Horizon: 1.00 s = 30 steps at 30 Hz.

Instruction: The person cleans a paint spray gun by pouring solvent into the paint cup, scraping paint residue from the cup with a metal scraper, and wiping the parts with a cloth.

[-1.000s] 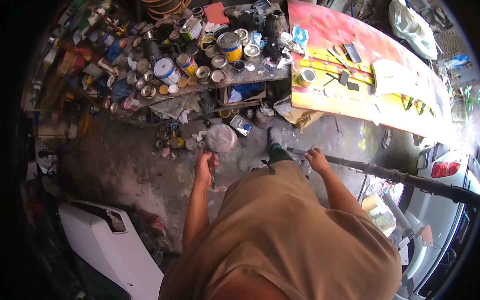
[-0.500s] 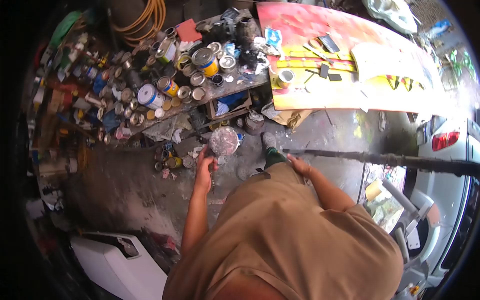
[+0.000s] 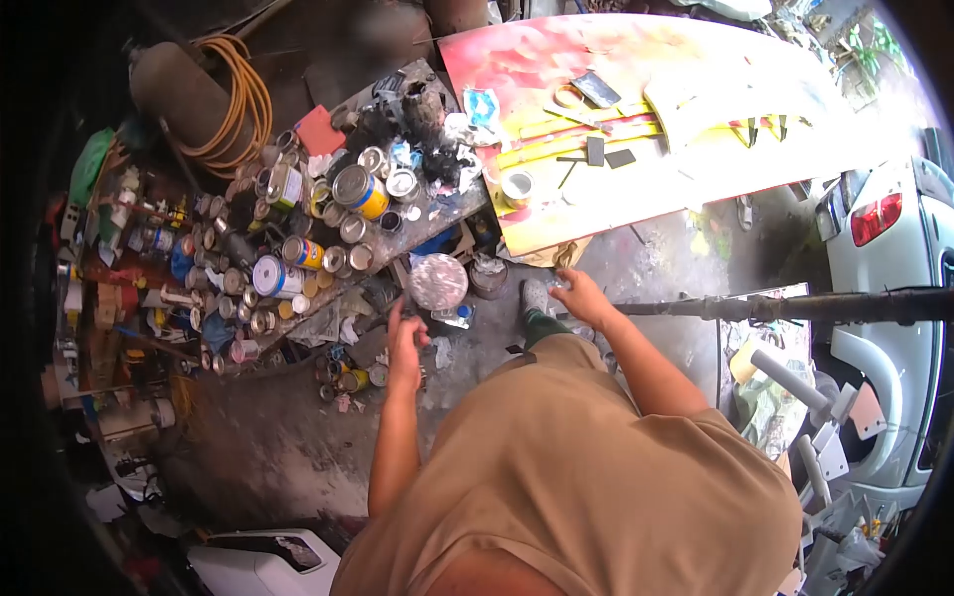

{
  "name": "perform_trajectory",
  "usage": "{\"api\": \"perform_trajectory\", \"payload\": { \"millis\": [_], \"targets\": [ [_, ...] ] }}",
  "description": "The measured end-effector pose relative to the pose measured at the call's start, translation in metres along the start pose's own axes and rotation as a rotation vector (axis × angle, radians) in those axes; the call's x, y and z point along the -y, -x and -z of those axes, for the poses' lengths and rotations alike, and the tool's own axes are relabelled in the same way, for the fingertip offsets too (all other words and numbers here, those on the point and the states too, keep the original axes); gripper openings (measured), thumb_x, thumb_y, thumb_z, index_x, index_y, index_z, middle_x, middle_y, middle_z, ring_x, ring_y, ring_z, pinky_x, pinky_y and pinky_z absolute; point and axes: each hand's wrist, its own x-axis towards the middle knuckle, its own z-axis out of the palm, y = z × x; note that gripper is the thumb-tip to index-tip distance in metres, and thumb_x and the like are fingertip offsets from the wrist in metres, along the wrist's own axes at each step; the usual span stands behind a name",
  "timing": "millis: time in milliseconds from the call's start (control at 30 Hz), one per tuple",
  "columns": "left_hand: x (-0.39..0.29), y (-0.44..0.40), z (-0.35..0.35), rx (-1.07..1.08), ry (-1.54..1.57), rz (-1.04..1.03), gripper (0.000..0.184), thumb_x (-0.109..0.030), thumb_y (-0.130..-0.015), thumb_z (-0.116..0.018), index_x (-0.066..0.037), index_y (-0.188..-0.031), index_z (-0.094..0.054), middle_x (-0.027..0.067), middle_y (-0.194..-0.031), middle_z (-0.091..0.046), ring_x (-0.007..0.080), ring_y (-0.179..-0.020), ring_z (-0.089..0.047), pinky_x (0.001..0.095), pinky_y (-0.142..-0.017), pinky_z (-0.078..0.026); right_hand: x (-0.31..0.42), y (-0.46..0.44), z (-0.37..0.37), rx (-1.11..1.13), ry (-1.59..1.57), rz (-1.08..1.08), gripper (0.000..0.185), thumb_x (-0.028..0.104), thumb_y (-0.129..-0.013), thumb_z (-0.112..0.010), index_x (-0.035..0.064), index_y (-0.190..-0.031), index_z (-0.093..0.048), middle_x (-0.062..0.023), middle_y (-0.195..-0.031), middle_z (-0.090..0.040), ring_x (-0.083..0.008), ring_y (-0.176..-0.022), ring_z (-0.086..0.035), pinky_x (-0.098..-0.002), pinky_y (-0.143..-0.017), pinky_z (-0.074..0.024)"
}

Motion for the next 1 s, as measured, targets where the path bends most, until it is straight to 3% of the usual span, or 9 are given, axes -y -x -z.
{"api": "perform_trajectory", "payload": {
  "millis": [33,133,267,367,533,567,667,800,1000],
  "targets": [
    [-0.008,-0.002,-0.017,0.000,0.028,0.040,0.063,-0.021,-0.087,-0.053,-0.005,-0.147,-0.041,0.0011,-0.088,-0.055,0.0099,-0.075,-0.050,0.0232,-0.069,-0.043,0.042,0.002,0.022,-0.013,0.051,-0.037,0.052,0.027,-0.087,-0.071,-0.0019,-0.128,-0.058,-0.0233,-0.124,-0.061,-0.0353,-0.107,-0.063,-0.0401,-0.094,-0.0497],
    [-0.018,-0.030,-0.050,0.042,0.100,0.031,0.064,-0.022,-0.087,-0.055,-0.003,-0.147,-0.041,0.0016,-0.088,-0.055,0.0093,-0.074,-0.049,0.0230,-0.067,-0.042,0.099,-0.020,0.065,-0.113,0.012,0.114,0.049,0.025,-0.085,-0.072,-0.0003,-0.126,-0.059,-0.0211,-0.124,-0.060,-0.0346,-0.105,-0.064,-0.0407,-0.093,-0.0503],
    [-0.027,-0.056,-0.069,0.063,-0.108,-0.006,0.062,-0.024,-0.091,-0.056,-0.002,-0.146,-0.041,0.0012,-0.086,-0.054,0.0081,-0.072,-0.048,0.0222,-0.063,-0.041,0.179,-0.034,0.110,-0.053,0.139,0.431,0.057,0.026,-0.081,-0.075,0.0022,-0.129,-0.057,-0.0186,-0.128,-0.057,-0.0335,-0.112,-0.060,-0.0423,-0.096,-0.0487],
    [-0.028,-0.062,-0.084,0.056,-0.246,-0.006,0.061,-0.026,-0.094,-0.058,0.000,-0.146,-0.041,0.0003,-0.082,-0.053,0.0071,-0.067,-0.046,0.0207,-0.059,-0.038,0.196,-0.050,0.104,0.026,0.432,0.746,0.062,0.030,-0.078,-0.077,0.0045,-0.130,-0.057,-0.0153,-0.130,-0.055,-0.0331,-0.118,-0.056,-0.0428,-0.099,-0.0468],
    [-0.001,-0.068,-0.096,-0.049,-0.143,0.091,0.061,-0.023,-0.092,-0.061,-0.001,-0.146,-0.042,-0.0005,-0.081,-0.055,0.0061,-0.065,-0.045,0.0208,-0.056,-0.038,0.192,-0.076,0.095,0.240,0.754,0.785,0.067,0.034,-0.075,-0.078,0.0066,-0.132,-0.056,-0.0136,-0.129,-0.055,-0.0321,-0.113,-0.057,-0.0415,-0.090,-0.0529],
    [-0.001,-0.067,-0.097,-0.067,-0.142,0.112,0.061,-0.023,-0.092,-0.061,-0.001,-0.146,-0.042,-0.0008,-0.081,-0.054,0.0059,-0.065,-0.045,0.0206,-0.056,-0.038,0.191,-0.078,0.096,0.248,0.722,0.812,0.067,0.034,-0.074,-0.079,0.0055,-0.130,-0.057,-0.0136,-0.124,-0.055,-0.0314,-0.111,-0.058,-0.0405,-0.085,-0.0548],
    [0.003,-0.066,-0.101,-0.100,-0.167,0.122,0.060,-0.021,-0.092,-0.060,-0.001,-0.146,-0.043,-0.0015,-0.079,-0.052,0.0055,-0.064,-0.045,0.0205,-0.055,-0.038,0.194,-0.088,0.099,0.315,0.718,0.819,0.071,0.035,-0.076,-0.077,0.0063,-0.137,-0.053,-0.0136,-0.133,-0.052,-0.0332,-0.118,-0.055,-0.0407,-0.094,-0.0520],
    [-0.012,-0.070,-0.109,-0.097,-0.202,0.116,0.058,-0.020,-0.092,-0.058,-0.002,-0.145,-0.044,-0.0017,-0.077,-0.052,0.0053,-0.063,-0.044,0.0202,-0.054,-0.037,0.197,-0.101,0.104,0.371,0.689,0.865,0.070,0.028,-0.074,-0.075,0.0064,-0.137,-0.053,-0.0128,-0.129,-0.054,-0.0332,-0.114,-0.056,-0.0415,-0.091,-0.0523],
    [-0.028,-0.097,-0.113,0.006,-0.223,0.100,0.056,-0.020,-0.092,-0.055,-0.001,-0.144,-0.045,-0.0003,-0.078,-0.054,0.0065,-0.063,-0.045,0.0207,-0.056,-0.037,0.185,-0.120,0.111,0.254,0.688,1.065,0.065,0.020,-0.071,-0.076,0.0080,-0.132,-0.057,-0.0134,-0.130,-0.054,-0.0312,-0.117,-0.054,-0.0410,-0.092,-0.0514]
  ]
}}
